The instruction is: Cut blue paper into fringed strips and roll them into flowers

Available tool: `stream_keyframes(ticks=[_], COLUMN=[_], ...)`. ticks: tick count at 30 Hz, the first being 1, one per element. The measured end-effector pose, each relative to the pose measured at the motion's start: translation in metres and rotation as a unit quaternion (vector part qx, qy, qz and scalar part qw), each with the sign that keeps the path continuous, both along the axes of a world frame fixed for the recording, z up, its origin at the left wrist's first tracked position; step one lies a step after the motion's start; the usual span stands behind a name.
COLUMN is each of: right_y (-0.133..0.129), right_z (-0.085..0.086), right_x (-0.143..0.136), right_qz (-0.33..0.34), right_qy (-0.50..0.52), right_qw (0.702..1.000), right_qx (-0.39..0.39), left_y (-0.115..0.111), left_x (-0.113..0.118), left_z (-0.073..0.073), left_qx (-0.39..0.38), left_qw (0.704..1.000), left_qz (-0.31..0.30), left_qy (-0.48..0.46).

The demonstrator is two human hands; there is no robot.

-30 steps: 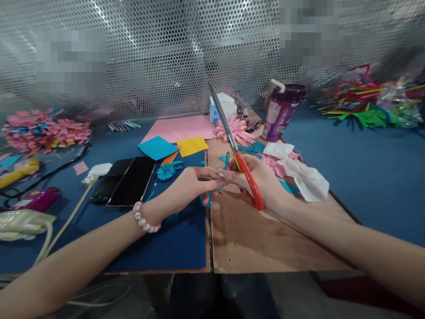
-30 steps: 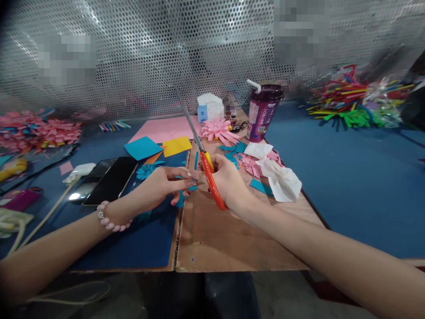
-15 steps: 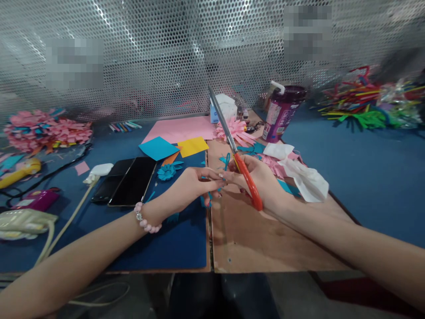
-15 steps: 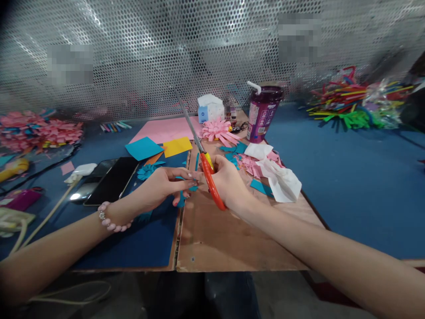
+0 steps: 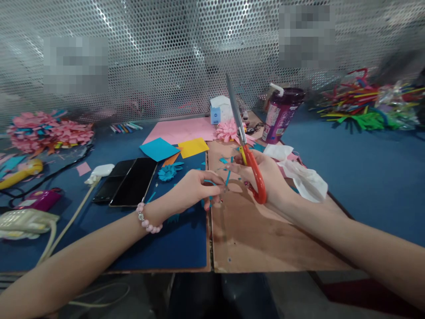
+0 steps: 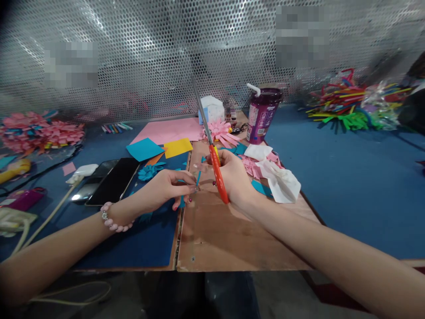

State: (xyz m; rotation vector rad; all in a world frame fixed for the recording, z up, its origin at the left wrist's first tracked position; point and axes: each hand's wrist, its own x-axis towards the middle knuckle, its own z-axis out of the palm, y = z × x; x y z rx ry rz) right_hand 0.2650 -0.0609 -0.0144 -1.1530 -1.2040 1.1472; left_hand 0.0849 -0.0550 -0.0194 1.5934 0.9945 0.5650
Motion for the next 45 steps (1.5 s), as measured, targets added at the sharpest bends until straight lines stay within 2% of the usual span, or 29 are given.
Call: stream_keyframes(ticks=[6, 13, 20, 26, 31, 38, 42, 45], right_y=[0.003, -0.001, -0.004, -0.008, -0.011, -0.01, -0.009, -0.003], right_z=[0.001, 0.016, 0.019, 0.026, 0.027, 0.019, 0.024, 0.025], right_x=[0.003, 0.006, 0.006, 0.002, -0.002, -0.006, 0.0, 0.014], right_qz=[-0.002, -0.025, -0.048, -0.025, 0.006, 0.04, 0.026, 0.02], right_qy=[0.009, -0.047, -0.078, -0.08, -0.065, -0.002, -0.043, -0.113], right_qw=[1.0, 0.998, 0.996, 0.996, 0.998, 0.999, 0.999, 0.992], right_qx=[0.007, 0.026, 0.008, 0.009, -0.003, -0.006, 0.009, 0.06], left_y=[-0.001, -0.001, -0.003, 0.001, 0.004, 0.001, 0.003, 0.006], left_x=[0.001, 0.001, 0.001, -0.005, -0.001, 0.006, 0.002, -0.004], left_z=[0.002, 0.003, 0.003, 0.013, 0.019, 0.014, 0.012, 0.017], left_qx=[0.001, 0.011, -0.003, -0.003, -0.007, -0.032, -0.031, -0.027], left_qw=[1.0, 0.999, 0.999, 0.995, 0.999, 0.997, 0.996, 0.997], left_qz=[-0.021, -0.044, -0.032, -0.084, -0.038, 0.006, 0.029, 0.04], left_qy=[0.018, 0.011, 0.02, 0.053, 0.017, -0.07, -0.072, -0.056])
